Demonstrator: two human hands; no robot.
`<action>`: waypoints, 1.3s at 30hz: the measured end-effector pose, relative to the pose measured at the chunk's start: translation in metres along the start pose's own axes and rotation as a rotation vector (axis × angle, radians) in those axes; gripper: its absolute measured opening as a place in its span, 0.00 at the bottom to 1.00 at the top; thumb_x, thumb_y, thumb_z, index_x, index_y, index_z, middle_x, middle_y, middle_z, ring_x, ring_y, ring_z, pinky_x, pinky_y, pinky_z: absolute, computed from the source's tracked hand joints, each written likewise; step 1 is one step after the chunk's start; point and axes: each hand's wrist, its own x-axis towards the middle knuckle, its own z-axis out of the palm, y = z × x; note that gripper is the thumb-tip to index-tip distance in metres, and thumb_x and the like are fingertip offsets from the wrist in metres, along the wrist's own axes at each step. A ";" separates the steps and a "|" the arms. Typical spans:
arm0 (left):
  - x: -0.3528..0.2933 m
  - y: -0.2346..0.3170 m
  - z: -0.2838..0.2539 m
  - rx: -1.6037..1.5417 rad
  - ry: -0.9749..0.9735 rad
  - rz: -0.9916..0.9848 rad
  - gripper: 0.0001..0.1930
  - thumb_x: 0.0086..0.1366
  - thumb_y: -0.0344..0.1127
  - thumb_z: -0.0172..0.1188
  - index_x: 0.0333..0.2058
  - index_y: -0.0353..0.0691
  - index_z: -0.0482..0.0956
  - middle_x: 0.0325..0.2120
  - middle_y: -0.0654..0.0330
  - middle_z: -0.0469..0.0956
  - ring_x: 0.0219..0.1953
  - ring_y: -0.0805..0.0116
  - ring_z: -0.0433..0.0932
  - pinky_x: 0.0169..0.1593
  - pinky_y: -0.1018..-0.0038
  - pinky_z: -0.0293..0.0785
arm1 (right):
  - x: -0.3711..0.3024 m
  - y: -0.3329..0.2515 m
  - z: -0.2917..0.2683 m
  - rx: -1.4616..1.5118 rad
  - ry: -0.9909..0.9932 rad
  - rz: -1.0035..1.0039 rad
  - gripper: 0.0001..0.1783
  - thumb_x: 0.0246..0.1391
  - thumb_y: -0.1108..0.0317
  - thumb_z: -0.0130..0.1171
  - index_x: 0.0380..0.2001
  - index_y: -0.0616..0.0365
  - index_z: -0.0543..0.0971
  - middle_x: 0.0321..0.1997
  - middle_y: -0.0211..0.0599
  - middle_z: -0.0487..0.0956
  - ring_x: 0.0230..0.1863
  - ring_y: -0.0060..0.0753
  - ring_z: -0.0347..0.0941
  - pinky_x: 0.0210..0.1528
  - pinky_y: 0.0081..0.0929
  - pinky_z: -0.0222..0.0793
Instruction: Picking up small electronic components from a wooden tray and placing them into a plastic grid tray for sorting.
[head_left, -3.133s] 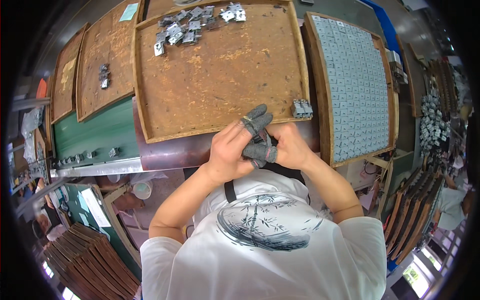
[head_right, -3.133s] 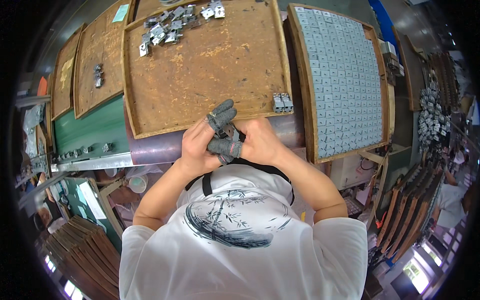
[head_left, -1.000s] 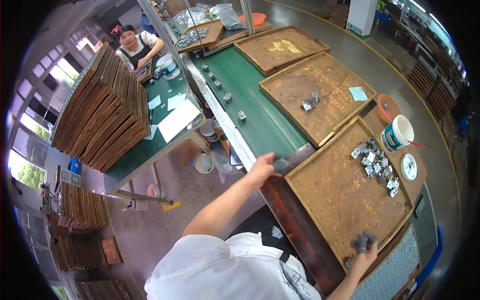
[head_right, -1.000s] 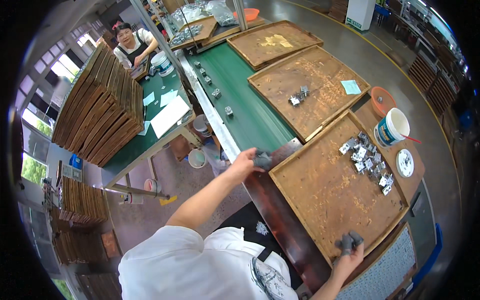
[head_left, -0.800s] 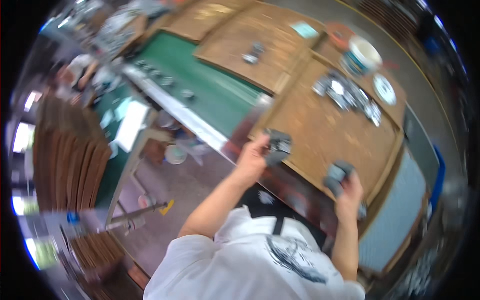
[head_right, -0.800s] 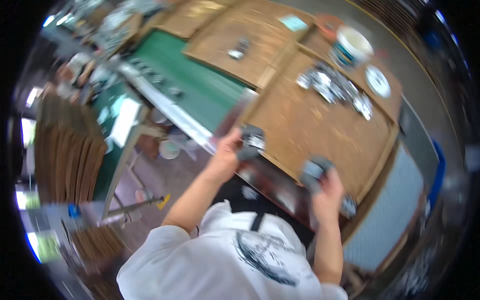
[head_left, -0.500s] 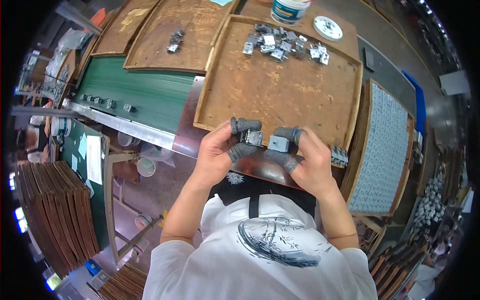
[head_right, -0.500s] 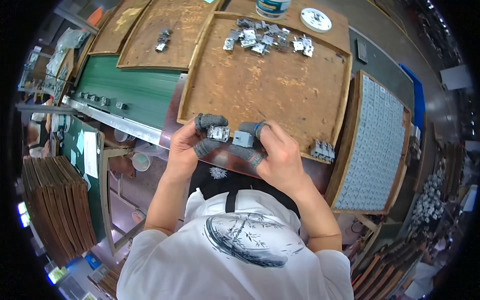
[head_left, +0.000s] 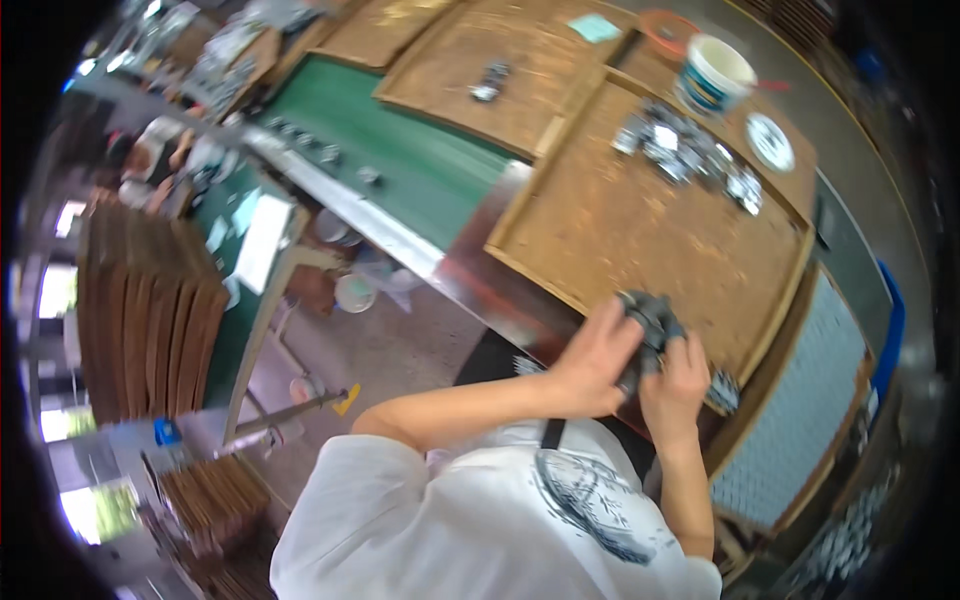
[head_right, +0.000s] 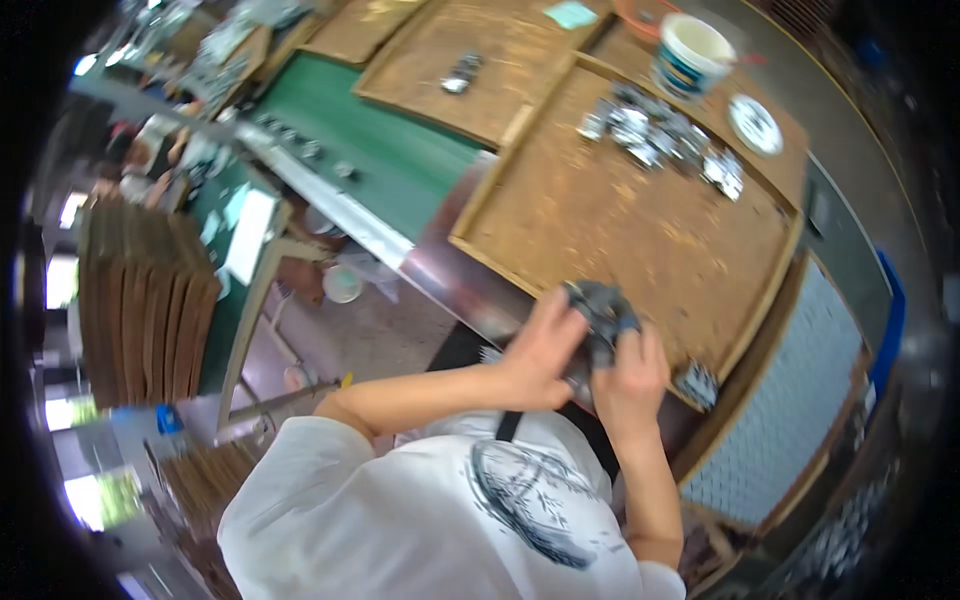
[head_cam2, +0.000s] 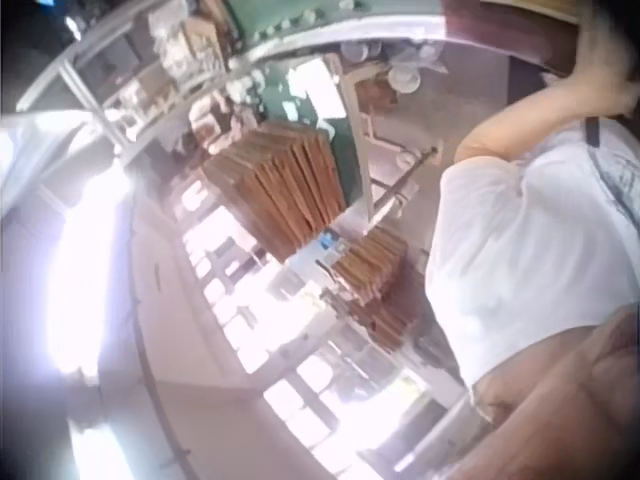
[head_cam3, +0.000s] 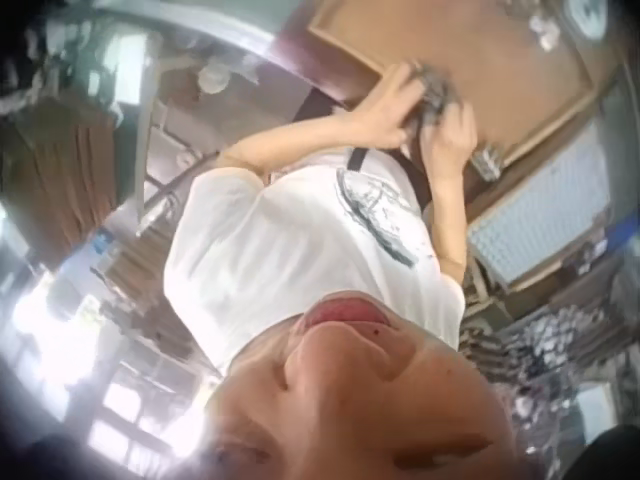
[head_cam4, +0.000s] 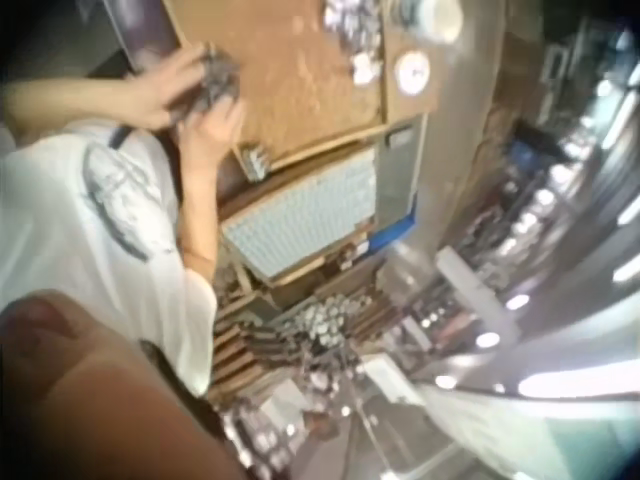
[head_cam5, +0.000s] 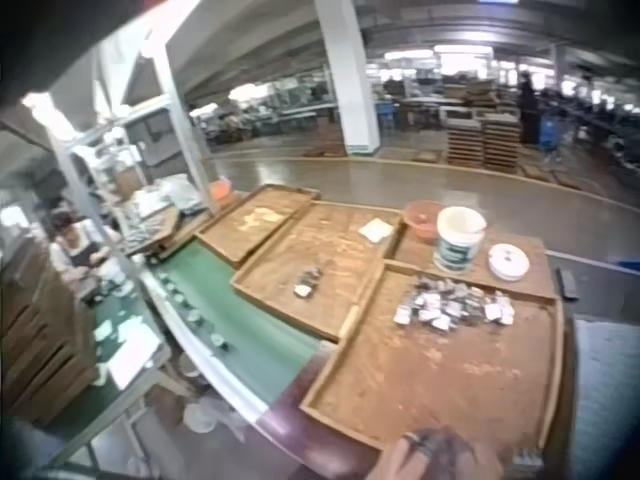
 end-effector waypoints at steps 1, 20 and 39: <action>-0.002 -0.004 0.005 0.051 0.036 -0.009 0.40 0.38 0.20 0.59 0.57 0.34 0.64 0.46 0.41 0.65 0.50 0.36 0.64 0.53 0.54 0.66 | -0.003 -0.003 0.000 0.065 -0.068 0.038 0.13 0.48 0.73 0.62 0.38 0.65 0.76 0.37 0.51 0.75 0.36 0.57 0.73 0.36 0.43 0.70; 0.011 -0.023 0.023 -0.179 -0.311 0.227 0.31 0.42 0.38 0.70 0.49 0.37 0.75 0.42 0.48 0.73 0.45 0.45 0.74 0.45 0.59 0.75 | -0.026 0.030 -0.038 0.428 -0.477 0.446 0.19 0.46 0.57 0.63 0.26 0.66 0.78 0.23 0.50 0.77 0.25 0.36 0.75 0.29 0.35 0.67; 0.071 -0.034 0.150 -0.185 -0.887 -0.304 0.28 0.50 0.18 0.58 0.53 0.35 0.74 0.47 0.51 0.66 0.49 0.57 0.70 0.50 0.71 0.70 | -0.144 0.352 -0.281 0.099 0.652 1.097 0.12 0.57 0.69 0.53 0.41 0.61 0.81 0.34 0.37 0.80 0.35 0.29 0.75 0.39 0.25 0.70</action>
